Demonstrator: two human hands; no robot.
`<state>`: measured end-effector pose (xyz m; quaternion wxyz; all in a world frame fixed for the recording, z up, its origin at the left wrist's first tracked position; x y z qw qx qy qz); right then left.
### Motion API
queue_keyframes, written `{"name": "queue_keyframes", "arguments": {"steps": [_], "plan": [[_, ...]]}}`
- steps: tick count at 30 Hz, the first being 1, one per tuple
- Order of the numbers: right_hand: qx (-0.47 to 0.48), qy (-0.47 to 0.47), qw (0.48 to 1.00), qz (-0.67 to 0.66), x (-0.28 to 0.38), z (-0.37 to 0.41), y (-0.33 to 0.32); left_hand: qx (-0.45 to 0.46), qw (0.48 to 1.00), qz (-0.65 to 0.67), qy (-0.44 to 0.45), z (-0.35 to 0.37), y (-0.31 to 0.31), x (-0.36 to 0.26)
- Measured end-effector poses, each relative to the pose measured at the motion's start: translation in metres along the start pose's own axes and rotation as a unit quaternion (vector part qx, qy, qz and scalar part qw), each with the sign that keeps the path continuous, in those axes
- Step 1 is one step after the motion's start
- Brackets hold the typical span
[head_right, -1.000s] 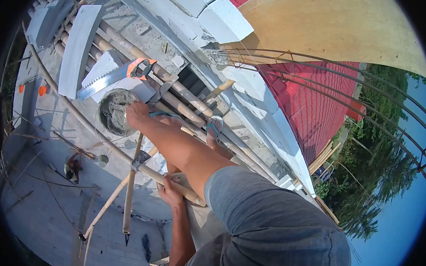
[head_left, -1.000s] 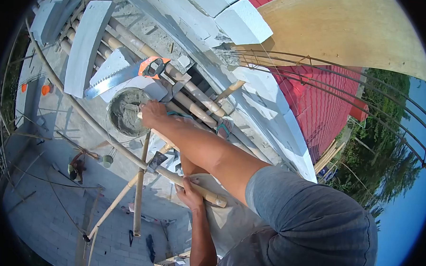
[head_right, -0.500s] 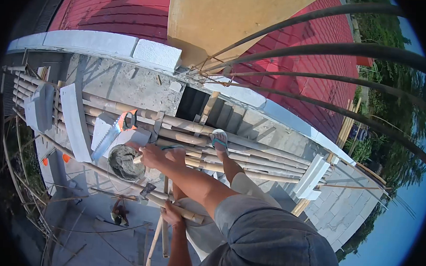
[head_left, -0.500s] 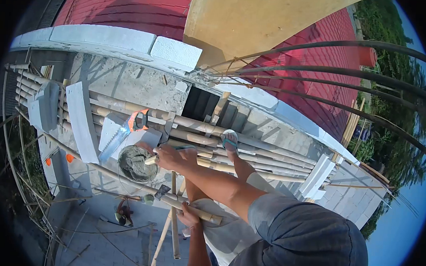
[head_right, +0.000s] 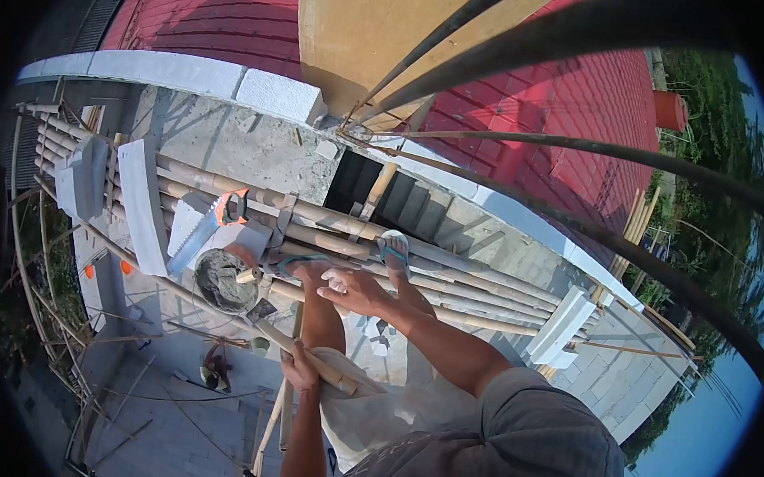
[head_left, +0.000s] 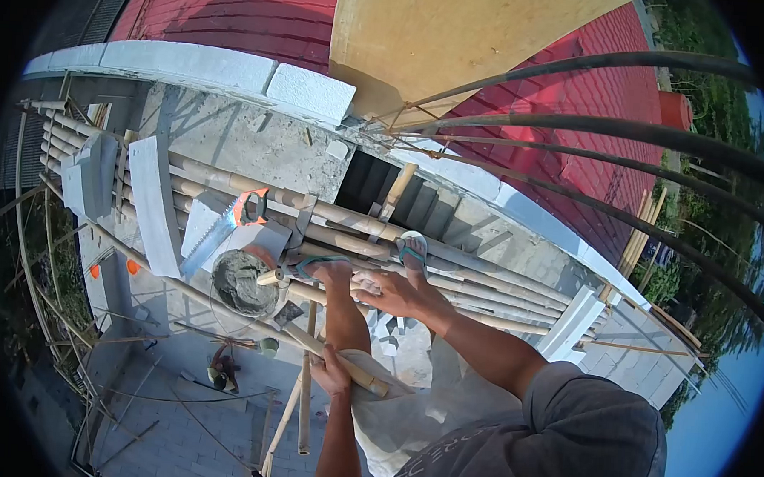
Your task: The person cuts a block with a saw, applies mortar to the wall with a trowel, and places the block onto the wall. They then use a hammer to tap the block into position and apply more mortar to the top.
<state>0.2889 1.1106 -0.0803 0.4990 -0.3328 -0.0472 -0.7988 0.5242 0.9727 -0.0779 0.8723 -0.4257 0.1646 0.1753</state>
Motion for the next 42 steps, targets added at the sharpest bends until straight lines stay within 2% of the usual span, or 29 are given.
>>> {"name": "queue_keyframes", "arguments": {"steps": [1, 3, 5, 6, 7, 8, 9, 10, 11, 13, 14, 15, 16, 17, 18, 19, 20, 21, 22, 23, 25, 27, 28, 29, 31, 33, 38, 42], "plan": [[0.003, -0.003, 1.0, 0.006, -0.008, 0.007, 0.0, -0.003, 1.0, 0.006, -0.004, -0.001, 0.01, -0.006], [-0.003, -0.124, 0.99, -0.067, -0.02, 0.028, 0.02, 0.116, 0.987, 0.114, -0.004, -0.006, 0.034, -0.023], [-0.013, -0.129, 0.984, -0.121, -0.036, 0.038, 0.034, 0.106, 0.972, 0.189, 0.085, -0.005, 0.066, -0.065], [0.008, -0.154, 0.972, -0.178, -0.024, 0.043, 0.026, 0.101, 0.962, 0.229, 0.105, -0.006, 0.087, -0.08], [0.011, -0.155, 0.972, -0.175, -0.028, 0.04, 0.028, 0.095, 0.95, 0.27, 0.126, -0.01, 0.105, -0.094], [-0.052, -0.17, 0.956, -0.232, -0.033, 0.034, 0.028, 0.091, 0.95, 0.272, 0.124, -0.015, 0.113, -0.11], [-0.115, -0.184, 0.933, -0.286, -0.037, 0.031, 0.025, 0.139, 0.95, 0.215, 0.18, -0.015, 0.119, -0.132], [-0.192, -0.257, 0.938, -0.129, -0.021, 0.03, -0.001, 0.184, 0.942, 0.156, 0.234, -0.014, 0.124, -0.154], [-0.186, -0.261, 0.939, -0.127, -0.016, 0.025, -0.012, 0.177, 0.943, 0.159, 0.231, -0.012, 0.124, -0.176], [-0.126, -0.123, 0.959, -0.223, -0.014, 0.013, -0.025, 0.175, 0.928, 0.131, 0.302, -0.004, 0.123, -0.218], [-0.076, -0.059, 0.959, -0.268, -0.011, 0.008, -0.034, 0.24, 0.921, 0.116, 0.283, -0.014, 0.126, -0.223], [-0.073, -0.061, 0.959, -0.266, 0.002, 0.008, -0.043, 0.26, 0.909, 0.212, 0.248, -0.024, 0.129, -0.229], [-0.137, -0.101, 0.968, -0.183, 0.016, 0.008, -0.054, 0.276, 0.886, 0.307, 0.211, -0.034, 0.132, -0.24], [-0.199, -0.139, 0.965, -0.097, 0.023, 0.009, -0.064, 0.25, 0.881, 0.363, 0.17, -0.05, 0.135, -0.253], [-0.197, -0.077, 0.977, -0.04, 0.007, 0.0, -0.063, 0.222, 0.872, 0.416, 0.128, -0.069, 0.135, -0.269], [-0.196, -0.079, 0.977, -0.036, 0.001, -0.009, -0.063, 0.212, 0.909, 0.336, 0.127, -0.097, 0.14, -0.278], [-0.302, -0.239, 0.922, 0.034, 0.006, -0.013, -0.067, 0.189, 0.918, 0.323, 0.133, -0.121, 0.15, -0.284], [-0.392, -0.389, 0.827, 0.102, 0.012, -0.011, -0.068, 0.207, 0.903, 0.363, 0.096, -0.149, 0.165, -0.286], [-0.406, -0.375, 0.827, 0.103, 0.011, -0.015, -0.068, 0.24, 0.9, 0.354, 0.087, -0.161, 0.171, -0.305], [-0.296, -0.196, 0.929, -0.107, 0.013, -0.023, -0.068, 0.239, 0.905, 0.346, 0.067, -0.168, 0.177, -0.322], [-0.209, -0.117, 0.957, -0.163, 0.044, -0.02, -0.083, 0.204, 0.932, 0.287, 0.083, -0.177, 0.187, -0.353], [-0.284, -0.176, 0.937, -0.103, 0.047, -0.027, -0.085, 0.208, 0.94, 0.26, 0.069, -0.195, 0.203, -0.369], [-0.279, -0.125, 0.95, -0.064, 0.055, -0.028, -0.09, 0.214, 0.941, 0.256, 0.049, -0.202, 0.209, -0.373], [-0.277, -0.122, 0.951, -0.062, 0.053, -0.034, -0.092, 0.221, 0.943, 0.248, 0.035, -0.208, 0.213, -0.376], [-0.361, -0.151, 0.92, 0.034, 0.051, -0.041, -0.095, 0.223, 0.944, 0.239, 0.044, -0.211, 0.217, -0.38], [-0.361, -0.13, 0.922, 0.047, 0.05, -0.047, -0.096, 0.226, 0.945, 0.232, 0.054, -0.21, 0.217, -0.384], [-0.383, -0.12, 0.91, 0.105, 0.048, -0.055, -0.1, 0.255, 0.899, 0.347, 0.076, -0.222, 0.227, -0.382], [-0.388, -0.139, 0.904, 0.115, 0.038, -0.061, -0.097, 0.23, 0.916, 0.324, 0.055, -0.213, 0.219, -0.386]]}}
Point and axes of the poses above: each hand's wrist, its own z-axis away from the middle knuckle, its own y-axis out of the palm, x = y × z, the point moved 3 cm from there along -z, towards the middle knuckle, and after that the axes turned 10 degrees about -x, right-handed, at the moved point
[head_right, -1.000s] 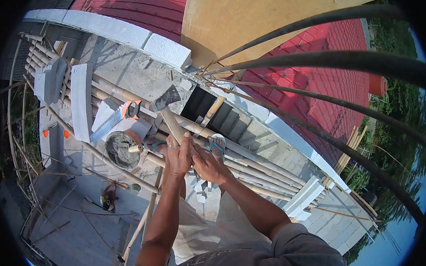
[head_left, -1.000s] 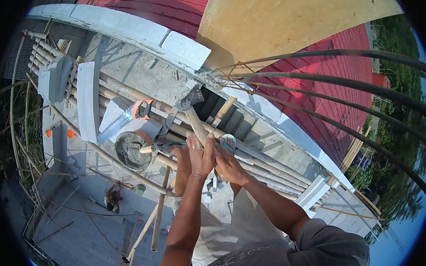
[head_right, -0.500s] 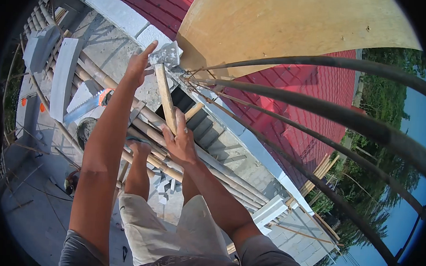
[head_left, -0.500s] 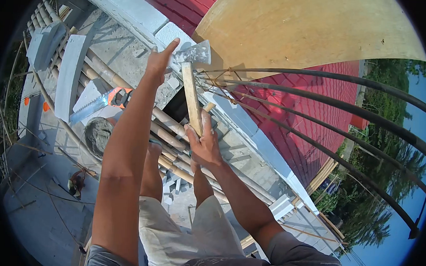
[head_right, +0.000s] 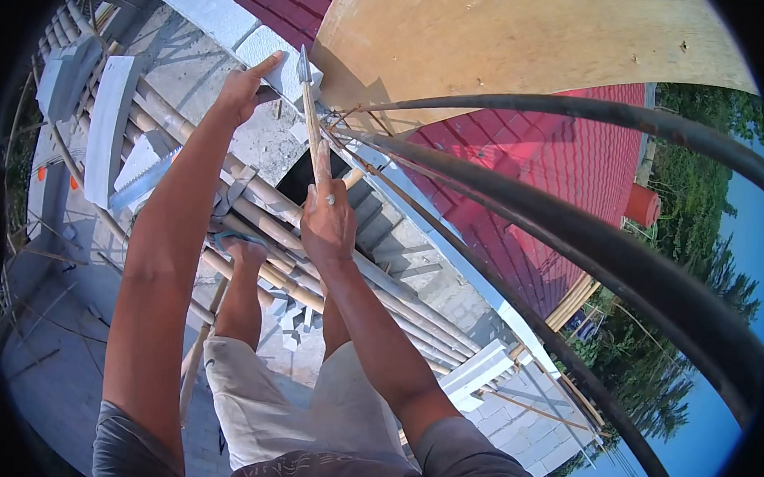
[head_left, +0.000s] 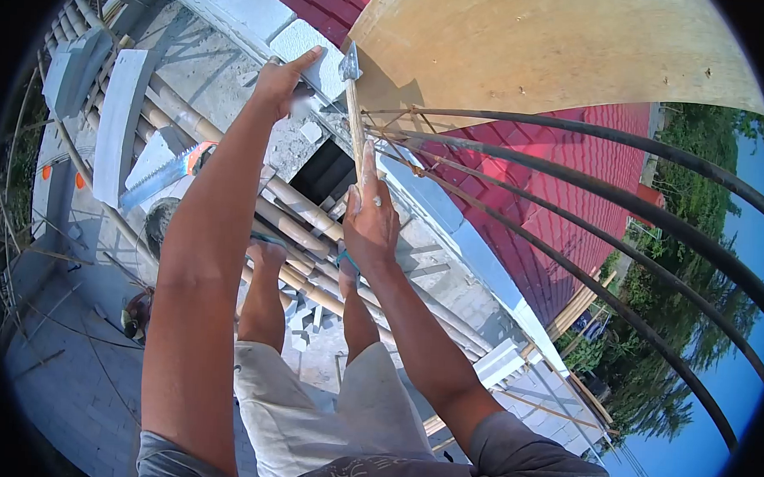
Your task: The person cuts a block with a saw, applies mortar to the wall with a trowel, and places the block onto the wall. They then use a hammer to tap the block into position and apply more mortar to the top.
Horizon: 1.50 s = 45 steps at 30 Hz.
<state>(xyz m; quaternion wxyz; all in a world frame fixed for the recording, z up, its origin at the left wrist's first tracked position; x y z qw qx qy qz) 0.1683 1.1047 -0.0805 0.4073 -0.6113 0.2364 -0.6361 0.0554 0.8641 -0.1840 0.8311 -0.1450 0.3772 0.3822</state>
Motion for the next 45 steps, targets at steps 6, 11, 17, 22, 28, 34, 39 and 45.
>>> {"name": "queue_keyframes", "arguments": {"steps": [6, 11, 17, 22, 28, 34, 39, 45], "plan": [[0.027, 0.026, 0.999, 0.015, -0.003, -0.007, 0.003, 0.038, 0.999, 0.037, -0.001, -0.012, -0.002, 0.007], [0.04, 0.015, 0.999, 0.014, -0.011, -0.008, 0.004, 0.052, 0.998, 0.032, -0.002, -0.011, -0.003, 0.005], [0.029, 0.006, 0.999, 0.042, -0.02, -0.009, 0.011, 0.053, 0.998, 0.031, 0.0, -0.016, -0.003, 0.009], [0.022, -0.008, 0.999, 0.042, -0.021, -0.009, 0.01, 0.071, 0.997, 0.022, 0.001, -0.016, -0.006, 0.009], [0.013, -0.024, 0.999, 0.021, -0.028, -0.009, 0.014, 0.08, 0.996, 0.029, 0.01, -0.021, -0.007, 0.011], [0.028, -0.035, 0.998, 0.043, -0.025, -0.01, 0.012, 0.069, 0.997, 0.023, 0.009, -0.024, -0.008, 0.012], [0.025, -0.041, 0.998, 0.039, -0.021, -0.01, 0.01, 0.055, 0.998, 0.03, 0.02, -0.023, -0.006, 0.012], [-0.122, -0.2, 0.966, -0.108, -0.034, 0.015, 0.004, 0.046, 0.999, 0.022, -0.003, -0.017, -0.005, 0.011]]}}
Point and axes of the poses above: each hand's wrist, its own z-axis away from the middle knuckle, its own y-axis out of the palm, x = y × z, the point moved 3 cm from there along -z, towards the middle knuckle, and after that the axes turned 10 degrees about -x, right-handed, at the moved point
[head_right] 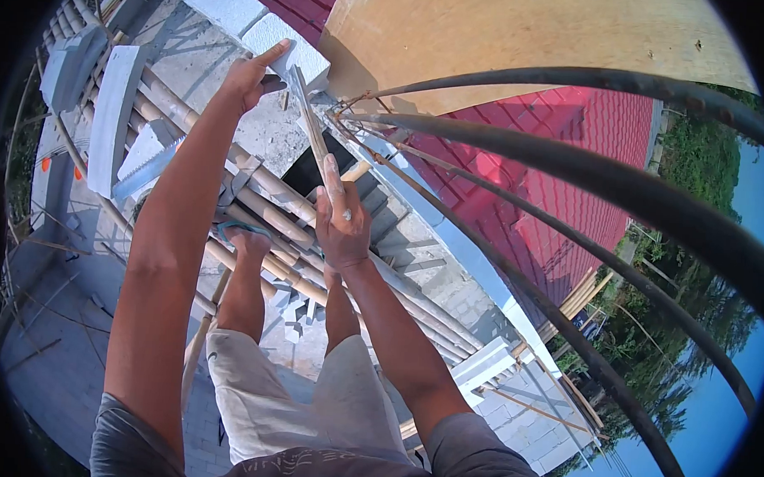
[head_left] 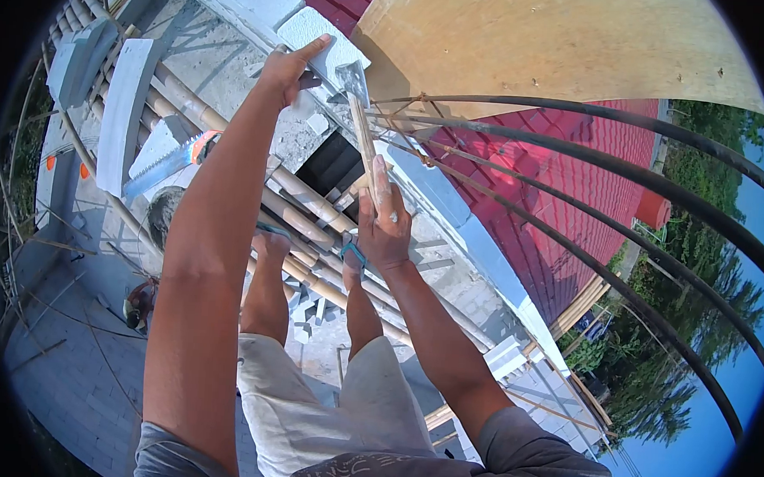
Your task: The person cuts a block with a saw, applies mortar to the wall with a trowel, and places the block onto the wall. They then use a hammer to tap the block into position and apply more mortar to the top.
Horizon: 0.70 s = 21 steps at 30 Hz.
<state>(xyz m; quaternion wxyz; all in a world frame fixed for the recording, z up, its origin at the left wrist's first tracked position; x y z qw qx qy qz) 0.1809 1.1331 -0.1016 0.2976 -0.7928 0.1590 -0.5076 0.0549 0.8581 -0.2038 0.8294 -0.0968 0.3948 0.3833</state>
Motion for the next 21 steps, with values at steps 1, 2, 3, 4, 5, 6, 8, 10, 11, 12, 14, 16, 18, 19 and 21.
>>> {"name": "queue_keyframes", "arguments": {"steps": [1, 2, 3, 4, 5, 6, 8, 10, 11, 12, 14, 16, 18, 19, 21], "plan": [[0.019, 0.017, 1.0, 0.007, -0.002, 0.011, -0.004, -0.008, 1.0, -0.019, -0.006, 0.002, 0.0, -0.001], [0.019, 0.017, 1.0, 0.005, -0.006, 0.023, -0.005, -0.016, 0.999, -0.039, -0.011, 0.004, -0.001, -0.002], [-0.016, -0.019, 1.0, -0.013, -0.011, 0.037, -0.007, -0.02, 0.999, -0.047, -0.009, 0.004, -0.006, 0.002], [-0.05, -0.054, 0.997, -0.029, -0.006, 0.044, -0.014, -0.021, 0.999, -0.047, -0.009, 0.011, -0.011, 0.001], [-0.023, -0.037, 0.997, -0.061, -0.003, 0.053, -0.022, -0.044, 0.999, -0.012, -0.007, 0.022, -0.019, 0.003], [-0.023, -0.037, 0.997, -0.062, 0.0, 0.063, -0.031, -0.066, 0.998, 0.023, -0.002, 0.034, -0.026, 0.004], [0.072, 0.04, 0.995, -0.062, -0.005, 0.092, -0.04, -0.067, 0.997, 0.043, 0.003, 0.062, -0.053, 0.019], [0.096, 0.047, 0.992, -0.064, -0.005, 0.115, -0.048, -0.082, 0.995, 0.057, -0.013, 0.105, -0.081, 0.043], [0.123, 0.054, 0.989, -0.066, -0.005, 0.126, -0.051, -0.087, 0.994, 0.064, -0.035, 0.127, -0.097, 0.059], [0.13, 0.054, 0.987, -0.071, -0.004, 0.134, -0.054, -0.088, 0.991, 0.075, -0.063, 0.146, -0.113, 0.079], [0.164, 0.09, 0.981, -0.056, -0.006, 0.146, -0.056, -0.113, 0.987, 0.048, -0.107, 0.188, -0.135, 0.109], [0.195, 0.126, 0.971, -0.056, -0.002, 0.143, -0.057, -0.143, 0.981, 0.021, -0.133, 0.223, -0.15, 0.134], [0.22, 0.195, 0.956, -0.007, -0.007, 0.137, -0.055, -0.145, 0.978, 0.006, -0.147, 0.249, -0.158, 0.157], [0.207, 0.161, 0.965, -0.027, -0.011, 0.133, -0.052, -0.147, 0.978, 0.003, -0.148, 0.257, -0.165, 0.175], [0.227, 0.149, 0.962, -0.025, -0.012, 0.123, -0.047, -0.127, 0.977, 0.035, -0.17, 0.269, -0.171, 0.204]]}}
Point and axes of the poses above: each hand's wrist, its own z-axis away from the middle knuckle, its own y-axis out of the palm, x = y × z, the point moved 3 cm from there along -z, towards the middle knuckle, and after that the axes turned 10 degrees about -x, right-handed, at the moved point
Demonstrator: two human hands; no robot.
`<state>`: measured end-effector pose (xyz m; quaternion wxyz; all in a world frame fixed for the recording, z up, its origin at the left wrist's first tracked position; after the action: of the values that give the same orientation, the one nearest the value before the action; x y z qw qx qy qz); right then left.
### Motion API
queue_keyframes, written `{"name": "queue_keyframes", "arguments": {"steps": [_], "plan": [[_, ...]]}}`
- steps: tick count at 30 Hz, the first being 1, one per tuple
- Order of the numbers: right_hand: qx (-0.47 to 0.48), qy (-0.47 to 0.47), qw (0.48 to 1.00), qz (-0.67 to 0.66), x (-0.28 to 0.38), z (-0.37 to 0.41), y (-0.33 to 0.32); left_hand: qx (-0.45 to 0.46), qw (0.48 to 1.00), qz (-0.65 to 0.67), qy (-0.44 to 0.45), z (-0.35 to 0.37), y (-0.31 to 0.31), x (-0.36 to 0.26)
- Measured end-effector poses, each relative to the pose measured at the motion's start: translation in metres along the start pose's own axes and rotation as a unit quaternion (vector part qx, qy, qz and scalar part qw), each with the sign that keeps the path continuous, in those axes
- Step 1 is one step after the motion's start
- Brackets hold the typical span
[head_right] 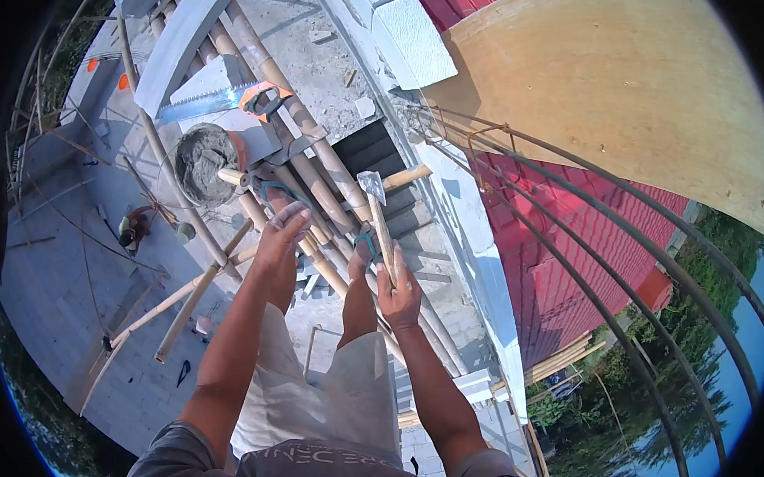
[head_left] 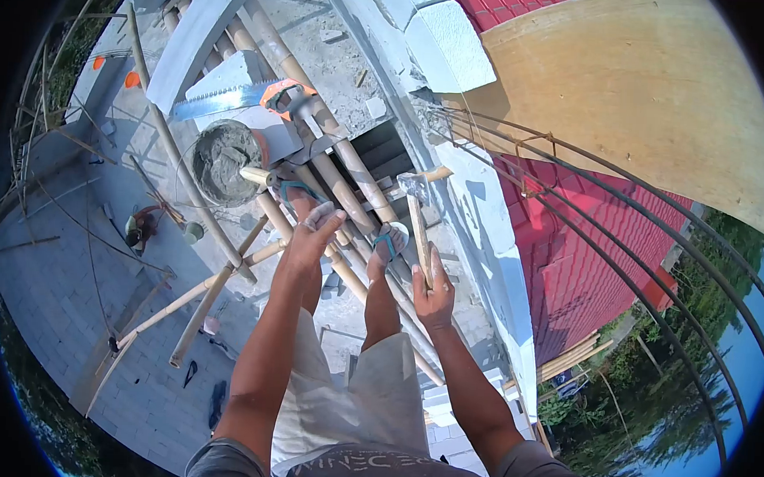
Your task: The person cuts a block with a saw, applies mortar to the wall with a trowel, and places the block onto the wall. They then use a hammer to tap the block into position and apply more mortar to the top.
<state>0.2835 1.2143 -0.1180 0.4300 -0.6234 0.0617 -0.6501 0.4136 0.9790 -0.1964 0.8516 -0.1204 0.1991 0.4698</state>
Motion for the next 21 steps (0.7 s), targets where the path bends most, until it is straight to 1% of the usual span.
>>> {"name": "queue_keyframes", "arguments": {"steps": [1, 2, 3, 4, 5, 6, 7, 9, 10, 11, 13, 14, 15, 16, 17, 18, 19, 20, 21], "plan": [[0.009, -0.004, 1.0, 0.01, 0.004, -0.006, 0.0, 0.003, 1.0, -0.006, 0.004, 0.018, 0.01, -0.008], [0.028, 0.013, 1.0, -0.002, 0.007, -0.01, 0.004, 0.044, 0.999, -0.004, 0.005, 0.032, 0.018, -0.012], [0.032, 0.011, 0.999, 0.004, 0.009, -0.013, 0.007, 0.087, 0.996, -0.002, 0.007, 0.042, 0.025, -0.012], [0.076, 0.008, 0.997, 0.002, 0.012, -0.014, 0.014, 0.087, 0.996, 0.006, 0.005, 0.049, 0.029, -0.007], [0.121, 0.003, 0.993, 0.0, 0.015, -0.016, 0.023, 0.146, 0.988, 0.035, 0.019, 0.056, 0.035, -0.006], [0.117, -0.016, 0.993, -0.029, 0.032, -0.022, 0.027, 0.203, 0.977, 0.063, 0.034, 0.061, 0.039, -0.006], [0.123, -0.019, 0.992, -0.026, 0.04, -0.024, 0.033, 0.201, 0.977, 0.07, 0.033, 0.063, 0.041, -0.01], [0.258, 0.026, 0.966, -0.013, 0.052, -0.023, 0.052, 0.14, 0.983, 0.114, 0.035, 0.063, 0.04, -0.017], [0.278, 0.069, 0.957, -0.043, 0.065, -0.027, 0.06, 0.067, 0.982, 0.165, 0.063, 0.061, 0.035, -0.016], [0.279, 0.067, 0.957, -0.039, 0.066, -0.027, 0.072, 0.068, 0.981, 0.17, 0.063, 0.059, 0.027, -0.014], [0.237, -0.009, 0.969, -0.071, 0.076, -0.034, 0.094, -0.054, 0.978, 0.13, 0.156, 0.055, 0.001, -0.028], [0.253, 0.052, 0.963, -0.078, 0.074, -0.037, 0.104, -0.115, 0.967, 0.175, 0.148, 0.056, -0.008, -0.027], [0.246, 0.075, 0.963, -0.086, 0.092, -0.049, 0.113, -0.132, 0.964, 0.18, 0.144, 0.053, -0.017, -0.021], [0.202, 0.001, 0.979, -0.039, 0.099, -0.058, 0.129, -0.185, 0.954, 0.145, 0.186, 0.046, -0.032, -0.015], [0.18, -0.033, 0.983, -0.03, 0.11, -0.07, 0.143, -0.238, 0.939, 0.107, 0.225, 0.043, -0.045, -0.012], [0.165, -0.067, 0.984, -0.007, 0.116, -0.08, 0.161, -0.265, 0.902, 0.277, 0.201, 0.043, -0.047, -0.013], [0.175, -0.081, 0.98, 0.044, 0.113, -0.09, 0.182, -0.312, 0.865, 0.344, 0.19, 0.044, -0.054, -0.015], [0.179, -0.096, 0.975, 0.087, 0.124, -0.097, 0.199, -0.354, 0.844, 0.361, 0.181, 0.039, -0.065, -0.007], [0.167, -0.133, 0.97, 0.112, 0.136, -0.104, 0.217, -0.392, 0.821, 0.378, 0.17, 0.034, -0.074, 0.003]]}}
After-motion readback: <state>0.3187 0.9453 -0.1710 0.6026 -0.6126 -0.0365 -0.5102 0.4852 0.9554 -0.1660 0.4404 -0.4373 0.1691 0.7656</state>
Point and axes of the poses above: each hand's wrist, its own z-axis away from the middle knuckle, its own y-axis out of the palm, x = y × z, the point moved 3 cm from there along -z, towards the middle knuckle, and after that the axes turned 10 degrees about -x, right-handed, at the moved point
